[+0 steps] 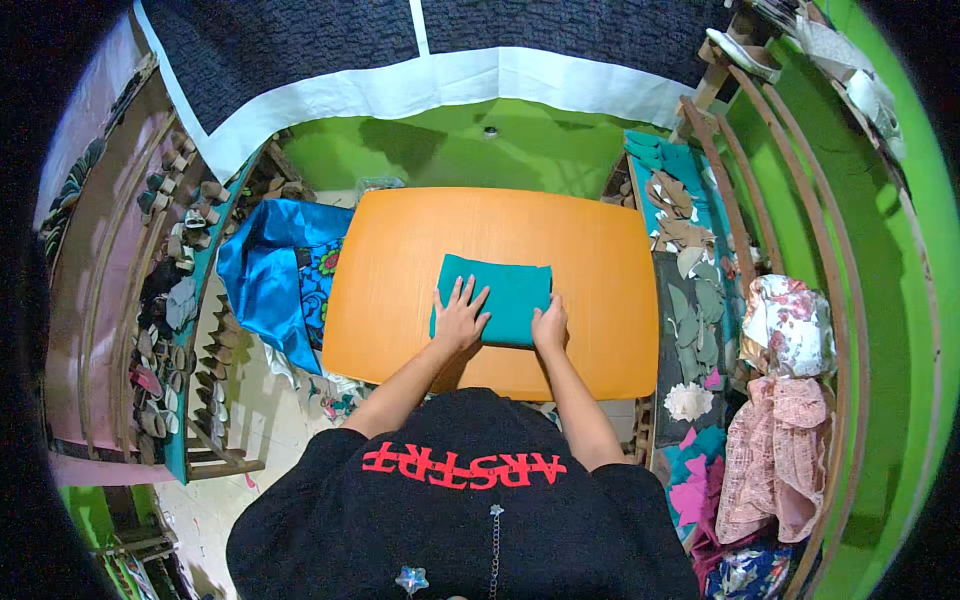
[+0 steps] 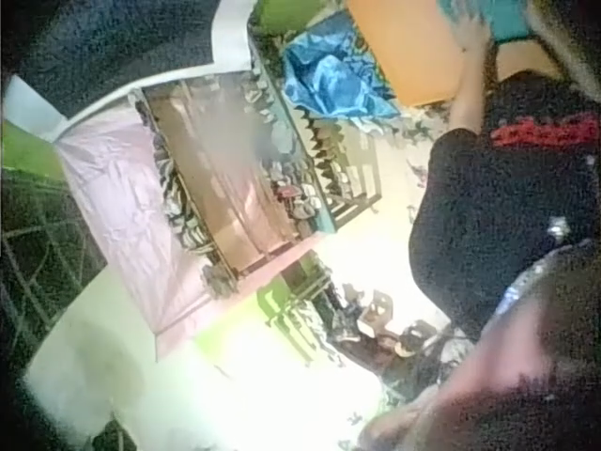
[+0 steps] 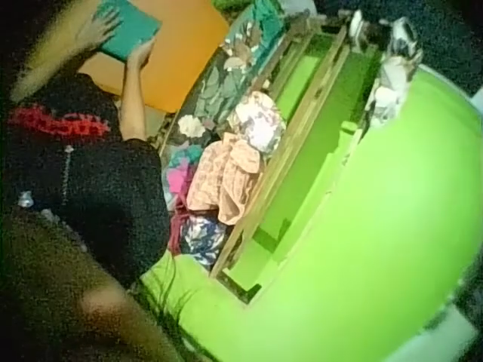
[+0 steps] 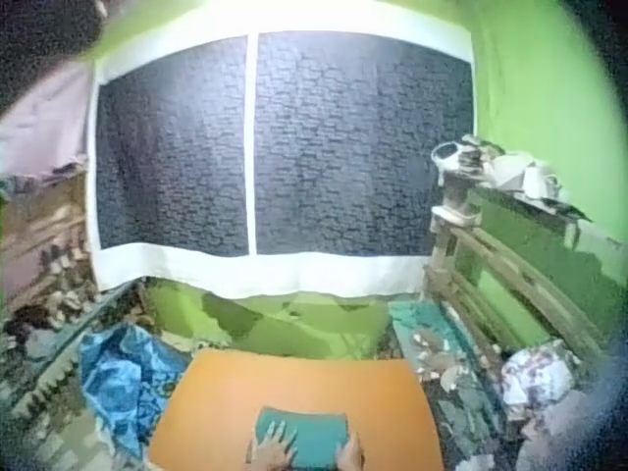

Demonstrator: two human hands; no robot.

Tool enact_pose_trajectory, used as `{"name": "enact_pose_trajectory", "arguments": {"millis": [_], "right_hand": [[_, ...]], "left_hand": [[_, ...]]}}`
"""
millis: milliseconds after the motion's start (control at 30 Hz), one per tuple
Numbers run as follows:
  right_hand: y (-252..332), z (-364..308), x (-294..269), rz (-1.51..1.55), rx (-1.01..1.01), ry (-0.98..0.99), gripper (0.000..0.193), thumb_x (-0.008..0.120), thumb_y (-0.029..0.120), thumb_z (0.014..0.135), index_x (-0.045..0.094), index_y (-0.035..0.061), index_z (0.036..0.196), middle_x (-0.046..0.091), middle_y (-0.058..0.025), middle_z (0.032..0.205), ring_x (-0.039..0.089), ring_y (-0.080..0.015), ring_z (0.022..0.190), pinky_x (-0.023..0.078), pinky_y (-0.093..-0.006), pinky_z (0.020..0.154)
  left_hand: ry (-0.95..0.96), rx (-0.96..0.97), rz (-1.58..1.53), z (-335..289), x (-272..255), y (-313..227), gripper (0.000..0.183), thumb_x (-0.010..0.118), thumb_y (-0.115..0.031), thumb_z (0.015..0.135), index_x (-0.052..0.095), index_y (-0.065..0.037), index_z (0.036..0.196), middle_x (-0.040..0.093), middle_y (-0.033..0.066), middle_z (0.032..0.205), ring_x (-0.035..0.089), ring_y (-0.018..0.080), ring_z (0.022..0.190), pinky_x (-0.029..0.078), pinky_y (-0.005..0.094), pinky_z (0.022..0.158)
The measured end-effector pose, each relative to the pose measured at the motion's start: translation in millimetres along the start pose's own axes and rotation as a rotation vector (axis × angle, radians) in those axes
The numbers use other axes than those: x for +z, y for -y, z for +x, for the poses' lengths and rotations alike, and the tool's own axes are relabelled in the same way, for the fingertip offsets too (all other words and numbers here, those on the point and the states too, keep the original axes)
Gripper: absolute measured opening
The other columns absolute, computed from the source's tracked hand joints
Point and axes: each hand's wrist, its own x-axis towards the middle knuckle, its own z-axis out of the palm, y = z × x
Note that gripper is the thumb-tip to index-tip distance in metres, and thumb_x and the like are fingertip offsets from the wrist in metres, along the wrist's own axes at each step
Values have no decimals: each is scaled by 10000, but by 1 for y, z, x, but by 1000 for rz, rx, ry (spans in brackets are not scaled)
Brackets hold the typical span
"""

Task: Folding and stacking different colored fabric pieces on a table and placing them onto a storage shelf.

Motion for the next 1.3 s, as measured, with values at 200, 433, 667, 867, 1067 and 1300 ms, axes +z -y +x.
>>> {"name": "enact_pose_trajectory", "arguments": {"millis": [200,433,667,867,1067,1300], "right_hand": [[39,-25,-5,-362,-290,-155,535,593,104,699,355,19,1170,299,-193,1254,330,-344,1132,283,-474,911],[29,-29,29,-431,-519,232,583,493,296,796,265,118,1302,157,-133,1377,153,-314,1266,157,-482,1003],[13,-23,16,-499,-447,177,615,438,424,805,249,143,1317,133,-91,1394,142,-258,1279,125,-482,1013],[3,-23,6,-589,-353,87,630,465,410,793,256,123,1314,152,-94,1390,138,-267,1276,109,-503,1006],[17,-36,30,-823,-594,-57,513,509,324,783,405,68,1214,271,-151,1320,233,-312,1220,154,-532,975],[38,-73,28,-470,-595,304,713,547,445,716,298,77,1275,254,-144,1323,249,-319,1209,153,-522,980]], "left_hand": [[18,-23,-15,1,16,3,480,397,-413,825,356,-229,1266,205,75,1376,146,260,1278,17,585,974],[68,3,31,1,12,-6,555,418,-377,812,257,-210,1316,139,81,1396,106,263,1288,33,569,981],[31,-204,-143,4,15,19,665,427,-436,795,214,-96,1325,111,74,1403,89,261,1290,83,495,1011],[-39,-310,-55,1,-2,16,700,483,-420,776,216,-51,1307,176,175,1353,161,320,1251,138,527,971],[98,-669,-225,9,-28,-5,711,598,-370,715,287,-13,1246,361,201,1214,334,304,1148,256,481,907],[154,-662,-699,5,-10,32,437,627,-288,691,552,42,966,593,217,893,586,300,825,454,378,707]]}}
